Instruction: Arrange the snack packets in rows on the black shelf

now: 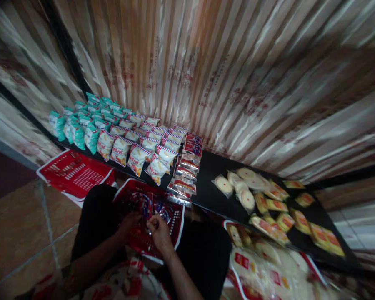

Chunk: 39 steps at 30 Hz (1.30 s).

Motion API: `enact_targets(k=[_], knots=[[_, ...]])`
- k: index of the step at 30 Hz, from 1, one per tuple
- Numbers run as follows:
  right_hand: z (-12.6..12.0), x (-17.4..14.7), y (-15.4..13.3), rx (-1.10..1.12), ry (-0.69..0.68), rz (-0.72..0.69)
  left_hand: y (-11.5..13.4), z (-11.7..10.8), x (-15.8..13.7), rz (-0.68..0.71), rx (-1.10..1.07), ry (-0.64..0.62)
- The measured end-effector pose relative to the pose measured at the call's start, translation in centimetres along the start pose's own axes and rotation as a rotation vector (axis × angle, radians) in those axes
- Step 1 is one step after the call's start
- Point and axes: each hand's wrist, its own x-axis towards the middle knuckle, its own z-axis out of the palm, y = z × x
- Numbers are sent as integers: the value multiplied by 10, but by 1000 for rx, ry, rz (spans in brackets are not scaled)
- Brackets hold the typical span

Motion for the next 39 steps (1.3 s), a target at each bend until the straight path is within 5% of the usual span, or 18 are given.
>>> enact_targets(k=[9,19,29,39], knots=[[-42,-38,-40,190,168,-54,30,12,-54,336,196,-249],[-93,-22,-62,342,407,-95,69,100,-74,576,275,-448],[-151,78,-75,148,580,-197,116,184,-39,785,510,-178],[-159,143,-82,-202,706,-202,148,215,-13,896,929,41]])
